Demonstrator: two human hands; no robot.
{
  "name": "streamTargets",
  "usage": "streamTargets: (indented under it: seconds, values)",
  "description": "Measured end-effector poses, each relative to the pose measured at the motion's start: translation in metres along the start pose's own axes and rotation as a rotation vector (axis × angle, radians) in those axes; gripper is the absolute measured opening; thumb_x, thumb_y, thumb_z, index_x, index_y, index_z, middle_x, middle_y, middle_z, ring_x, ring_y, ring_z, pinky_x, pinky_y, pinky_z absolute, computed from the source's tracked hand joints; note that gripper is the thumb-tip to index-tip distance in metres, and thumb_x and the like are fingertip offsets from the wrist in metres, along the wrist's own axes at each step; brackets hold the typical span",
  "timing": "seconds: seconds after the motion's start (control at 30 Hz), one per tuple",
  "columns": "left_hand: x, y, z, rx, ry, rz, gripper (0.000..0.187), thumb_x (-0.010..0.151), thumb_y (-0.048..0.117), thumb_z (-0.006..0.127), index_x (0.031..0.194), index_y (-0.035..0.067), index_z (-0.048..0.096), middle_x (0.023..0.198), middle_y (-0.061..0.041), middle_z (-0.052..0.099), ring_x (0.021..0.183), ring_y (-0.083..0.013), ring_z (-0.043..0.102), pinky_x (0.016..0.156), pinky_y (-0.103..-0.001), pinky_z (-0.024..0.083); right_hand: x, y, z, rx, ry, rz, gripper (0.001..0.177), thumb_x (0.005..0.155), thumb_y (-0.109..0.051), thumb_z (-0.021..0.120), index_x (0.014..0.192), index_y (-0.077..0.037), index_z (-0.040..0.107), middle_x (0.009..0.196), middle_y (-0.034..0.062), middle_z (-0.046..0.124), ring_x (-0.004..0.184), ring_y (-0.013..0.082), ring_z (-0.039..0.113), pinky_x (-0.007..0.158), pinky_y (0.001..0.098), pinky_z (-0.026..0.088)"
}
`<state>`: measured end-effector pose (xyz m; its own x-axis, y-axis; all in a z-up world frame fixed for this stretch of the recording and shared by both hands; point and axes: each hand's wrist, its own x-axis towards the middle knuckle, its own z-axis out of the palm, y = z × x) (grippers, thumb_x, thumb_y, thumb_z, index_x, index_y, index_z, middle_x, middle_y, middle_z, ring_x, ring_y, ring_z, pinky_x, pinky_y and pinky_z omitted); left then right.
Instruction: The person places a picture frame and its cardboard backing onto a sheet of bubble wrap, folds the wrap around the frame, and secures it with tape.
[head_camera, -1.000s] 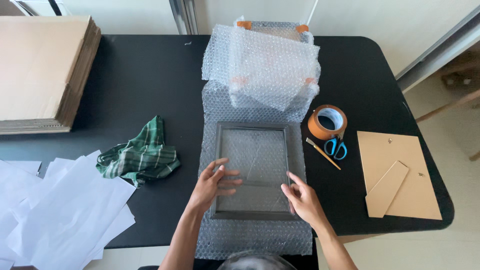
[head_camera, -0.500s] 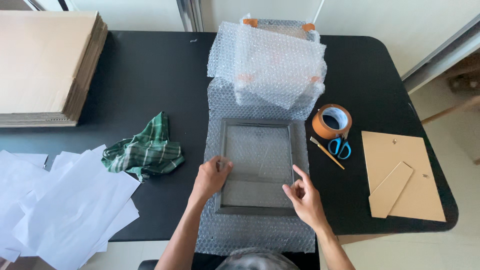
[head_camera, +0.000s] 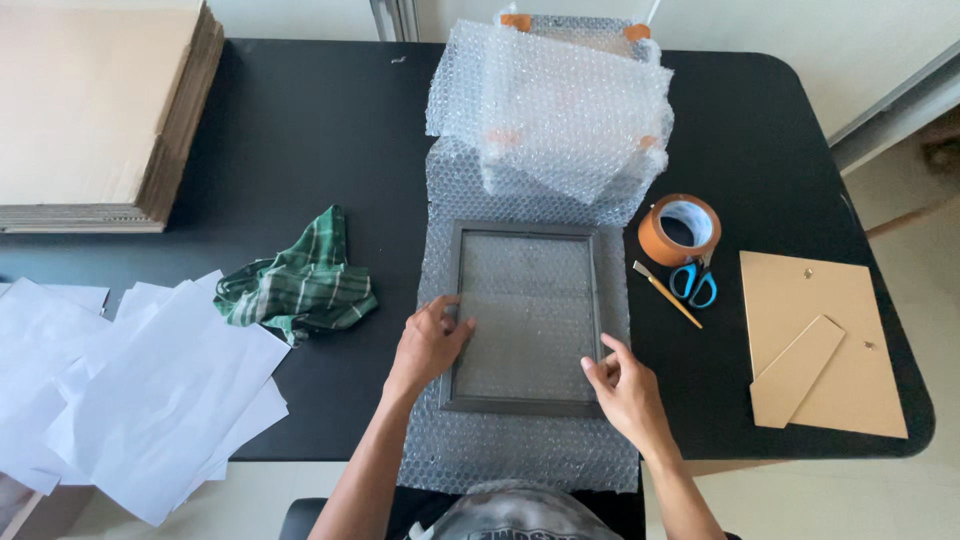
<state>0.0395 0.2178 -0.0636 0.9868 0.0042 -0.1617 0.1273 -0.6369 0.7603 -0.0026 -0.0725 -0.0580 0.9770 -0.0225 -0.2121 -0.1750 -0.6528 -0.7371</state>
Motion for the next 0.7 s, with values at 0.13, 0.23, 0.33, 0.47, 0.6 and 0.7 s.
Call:
streamTargets:
  seconds: [0.13, 0.23, 0.33, 0.47, 0.6, 0.7]
  values:
    - [-0.003, 0.005, 0.000, -0.078, 0.033, -0.031, 0.054, 0.088, 0.026, 0.061, 0.135, 0.006, 0.043, 0.089, -0.011, 0.065, 0.089, -0.0302, 0.063, 0.077, -0.045, 0.048, -0.002, -0.005, -0.001, -0.186, 0.037, -0.073, 0.051, 0.087, -0.040, 0.057, 0.128, -0.009, 0.054, 0.077, 0.0040, 0.059, 0.080, 0.0203, 0.061, 0.085, 0.0359, 0.045]
    - [-0.009, 0.011, -0.001, -0.075, 0.115, -0.025, 0.050, 0.080, 0.016, 0.068, 0.125, 0.002, 0.052, 0.083, -0.021, 0.067, 0.092, -0.0418, 0.063, 0.081, -0.055, 0.050, -0.002, -0.002, 0.001, -0.354, 0.067, -0.053, 0.052, 0.086, -0.048, 0.060, 0.124, -0.013, 0.059, 0.084, 0.0065, 0.068, 0.080, 0.0245, 0.069, 0.070, 0.0375, 0.055]
    - [-0.006, 0.000, 0.004, -0.004, 0.085, -0.071, 0.047, 0.079, 0.019, 0.070, 0.123, 0.010, 0.057, 0.085, -0.012, 0.068, 0.088, -0.0353, 0.065, 0.080, -0.051, 0.053, -0.008, -0.022, -0.013, -0.478, 0.012, 0.049, 0.049, 0.088, -0.051, 0.054, 0.126, -0.022, 0.059, 0.088, -0.0001, 0.070, 0.085, 0.0224, 0.069, 0.076, 0.0400, 0.056]
    - [-0.028, 0.044, -0.010, 0.095, 0.065, -0.065, 0.045, 0.081, 0.020, 0.067, 0.123, 0.013, 0.055, 0.091, -0.010, 0.066, 0.088, -0.0360, 0.065, 0.079, -0.053, 0.054, -0.016, -0.037, -0.026, -0.468, -0.004, 0.106, 0.047, 0.087, -0.051, 0.053, 0.126, -0.026, 0.058, 0.088, -0.0018, 0.070, 0.087, 0.0222, 0.069, 0.077, 0.0409, 0.056]
    - [-0.033, 0.079, 0.007, 0.116, 0.024, 0.026, 0.036, 0.083, 0.025, 0.064, 0.119, 0.021, 0.058, 0.088, -0.004, 0.061, 0.081, -0.0311, 0.065, 0.073, -0.051, 0.055, -0.022, -0.023, -0.037, -0.397, -0.017, 0.152, 0.044, 0.088, -0.049, 0.054, 0.123, -0.024, 0.060, 0.089, -0.0004, 0.071, 0.088, 0.0237, 0.070, 0.076, 0.0424, 0.056]
    - [-0.029, 0.103, 0.041, 0.109, -0.091, 0.177, 0.032, 0.082, 0.027, 0.064, 0.114, 0.024, 0.062, 0.084, -0.002, 0.062, 0.075, -0.0280, 0.066, 0.068, -0.048, 0.055, -0.031, -0.012, -0.056, -0.360, 0.037, 0.223, 0.043, 0.087, -0.048, 0.054, 0.122, -0.023, 0.060, 0.089, 0.0001, 0.071, 0.091, 0.0265, 0.068, 0.079, 0.0460, 0.055]
